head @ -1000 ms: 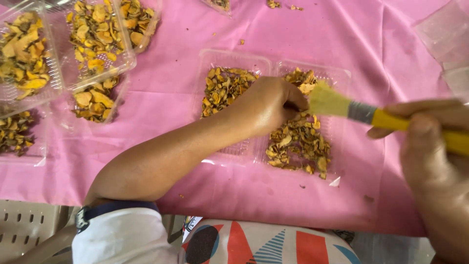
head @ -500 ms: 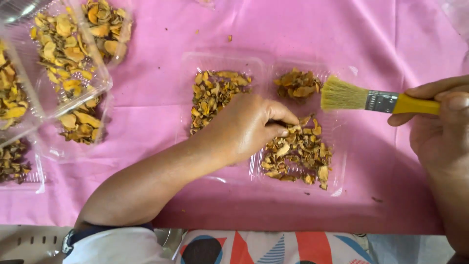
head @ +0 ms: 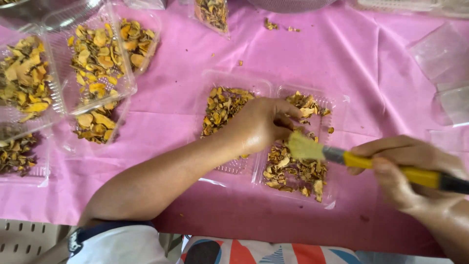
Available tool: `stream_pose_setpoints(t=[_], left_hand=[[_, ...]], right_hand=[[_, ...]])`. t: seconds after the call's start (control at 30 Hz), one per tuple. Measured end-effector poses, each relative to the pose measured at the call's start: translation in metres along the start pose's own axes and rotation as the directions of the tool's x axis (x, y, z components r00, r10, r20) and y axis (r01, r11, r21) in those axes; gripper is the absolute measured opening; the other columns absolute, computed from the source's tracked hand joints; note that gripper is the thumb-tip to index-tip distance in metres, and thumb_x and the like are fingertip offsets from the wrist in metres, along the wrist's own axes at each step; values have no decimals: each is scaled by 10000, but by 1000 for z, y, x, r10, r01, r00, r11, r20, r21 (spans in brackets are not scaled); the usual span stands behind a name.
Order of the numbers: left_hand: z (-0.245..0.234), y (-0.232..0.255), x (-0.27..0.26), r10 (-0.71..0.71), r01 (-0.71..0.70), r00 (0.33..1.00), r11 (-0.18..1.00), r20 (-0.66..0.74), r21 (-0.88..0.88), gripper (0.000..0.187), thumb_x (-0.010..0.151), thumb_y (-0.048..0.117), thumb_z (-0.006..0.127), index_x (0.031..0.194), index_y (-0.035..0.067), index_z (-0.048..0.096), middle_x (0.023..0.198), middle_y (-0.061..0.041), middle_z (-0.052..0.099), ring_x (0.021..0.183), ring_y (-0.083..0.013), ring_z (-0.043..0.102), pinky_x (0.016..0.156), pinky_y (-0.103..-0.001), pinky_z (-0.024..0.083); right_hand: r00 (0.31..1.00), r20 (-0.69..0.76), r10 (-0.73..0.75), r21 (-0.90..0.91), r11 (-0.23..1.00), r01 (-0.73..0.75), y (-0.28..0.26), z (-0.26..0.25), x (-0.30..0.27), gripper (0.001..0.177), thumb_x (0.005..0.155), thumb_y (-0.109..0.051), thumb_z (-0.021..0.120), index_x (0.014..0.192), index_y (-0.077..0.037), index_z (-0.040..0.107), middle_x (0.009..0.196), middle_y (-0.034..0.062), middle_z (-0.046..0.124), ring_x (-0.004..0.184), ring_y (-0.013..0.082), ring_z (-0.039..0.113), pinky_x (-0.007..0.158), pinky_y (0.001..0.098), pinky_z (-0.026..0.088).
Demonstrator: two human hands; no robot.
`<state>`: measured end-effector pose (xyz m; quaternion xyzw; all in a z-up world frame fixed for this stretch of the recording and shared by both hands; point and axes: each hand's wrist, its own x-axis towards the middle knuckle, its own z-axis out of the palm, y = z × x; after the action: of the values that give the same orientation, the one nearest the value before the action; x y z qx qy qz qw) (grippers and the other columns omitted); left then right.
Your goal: The person sorts dried plant pieces within plastic trays by hand and using a brush to clean and redistribute the material across a pink workspace.
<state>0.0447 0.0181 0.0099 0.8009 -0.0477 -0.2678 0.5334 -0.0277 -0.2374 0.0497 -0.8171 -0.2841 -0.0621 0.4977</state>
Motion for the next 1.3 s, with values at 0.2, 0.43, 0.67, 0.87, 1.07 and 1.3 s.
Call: stream_pose_setpoints(t=[0.2, 0.43, 0.67, 0.87, 1.07, 1.3], left_hand=[[-2, 2, 5, -57, 55, 998, 990, -10, -129, 423, 733, 34, 846, 1140, 130, 778, 862, -22, 816, 738, -80, 751, 645, -209, 612], [-15, 15, 16, 28, -31, 996, 999, -87, -42, 229, 873, 28, 749, 1090, 102, 741, 942, -25, 805, 814, -113, 797, 792, -234, 678], [-18, -9, 64, 326, -286, 940, 914, -102, 288, 262, 894, -11, 679, 1145, 52, 723, 1123, -169, 774, 983, -269, 803, 898, -356, 681], [-45, -19, 86, 422, -352, 904, 818, -60, 455, 340, 883, -140, 582, 1133, 33, 733, 1010, -173, 785, 782, -220, 802, 642, -275, 668], [-47, 8, 59, 290, -279, 954, 773, 74, 570, 170, 962, -30, 590, 1025, 51, 726, 791, -52, 750, 672, -169, 764, 657, -308, 645], [16, 17, -9, 712, -378, 696, 255, 92, 890, 182, 921, 39, 663, 1100, 20, 643, 1013, -147, 683, 855, -274, 668, 707, -430, 578]], right_hand=[[988, -45, 149, -5, 989, -150, -9, 1, 18, 265, 1007, -80, 518, 952, 148, 639, 963, 258, 707, 703, 266, 765, 674, 292, 627], [947, -122, 298, -183, 931, -317, 4, -12, 17, 201, 1152, -49, 541, 1158, 98, 679, 843, 169, 708, 751, 197, 664, 715, 271, 451], [986, -133, -99, -127, 988, 82, 69, 6, 43, 92, 1127, 175, 678, 1102, 172, 589, 904, 285, 685, 807, 317, 750, 616, 298, 515], [989, -116, -97, -50, 995, 91, 91, 21, 88, 101, 1156, 203, 650, 1110, 161, 571, 975, 307, 673, 854, 357, 763, 617, 327, 558], [983, -183, -5, -89, 996, -12, 80, 28, 78, 144, 1259, 210, 591, 1141, 169, 520, 890, 311, 672, 873, 357, 762, 699, 336, 546], [984, -170, -59, -55, 997, 50, 80, 15, 64, 117, 1281, 198, 557, 1177, 204, 505, 897, 340, 651, 866, 377, 748, 671, 329, 515]])
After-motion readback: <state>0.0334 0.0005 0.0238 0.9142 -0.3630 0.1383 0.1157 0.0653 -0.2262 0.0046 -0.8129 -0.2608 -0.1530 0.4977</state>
